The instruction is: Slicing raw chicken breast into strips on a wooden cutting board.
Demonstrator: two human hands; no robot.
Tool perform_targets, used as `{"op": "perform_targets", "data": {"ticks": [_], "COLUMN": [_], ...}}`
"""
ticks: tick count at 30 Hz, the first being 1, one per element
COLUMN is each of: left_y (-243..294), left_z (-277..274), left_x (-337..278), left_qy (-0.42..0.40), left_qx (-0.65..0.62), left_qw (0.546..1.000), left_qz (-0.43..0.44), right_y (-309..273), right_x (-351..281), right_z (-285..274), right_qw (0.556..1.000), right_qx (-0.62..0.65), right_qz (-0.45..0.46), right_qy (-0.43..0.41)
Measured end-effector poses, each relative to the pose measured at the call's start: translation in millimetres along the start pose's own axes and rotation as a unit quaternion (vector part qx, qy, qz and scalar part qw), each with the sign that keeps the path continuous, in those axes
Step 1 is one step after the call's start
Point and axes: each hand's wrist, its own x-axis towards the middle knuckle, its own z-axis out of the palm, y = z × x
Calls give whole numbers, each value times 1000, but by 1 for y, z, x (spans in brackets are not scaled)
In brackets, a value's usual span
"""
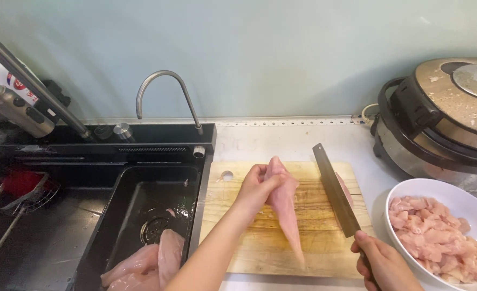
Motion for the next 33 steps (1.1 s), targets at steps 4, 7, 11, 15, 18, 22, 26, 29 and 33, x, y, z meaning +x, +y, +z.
{"op": "perform_targets", "data": {"ticks": [4,7,11,15,18,22,26,29,33], "left_y": [-27,-51,-59,-57,-46,-53,-67,-66,-52], "left_z": [-7,-12,-5,3,9,10,12,11,11], "left_x": [23,42,44,37,29,36,46,44,37], "left_qy": [90,175,213,190,170,162,200,207,171], "left_qx": [235,394,421,501,504,518,522,528,513], "left_qw": [968,899,865,830,837,830,810,803,830], "left_qz": [-15,82,170,151,127,130,175,185,136], "right_y": [-9,-10,-6,-1,-2,-25,-56,-64,-47], "right_x": [-14,-19,-29,-39,-47,-57,-36,-33,-68], "right_z": [22,46,76,100,111,120,124,127,115], "right_qw": [1000,998,997,996,997,996,993,992,993], "right_qx": [-2,-15,-24,-30,-36,-63,-88,-91,-89], "right_qz": [-23,-42,-36,-15,-2,-8,-43,-44,10], "right_qy": [-15,-36,-70,-82,-72,-65,-72,-78,-76]}}
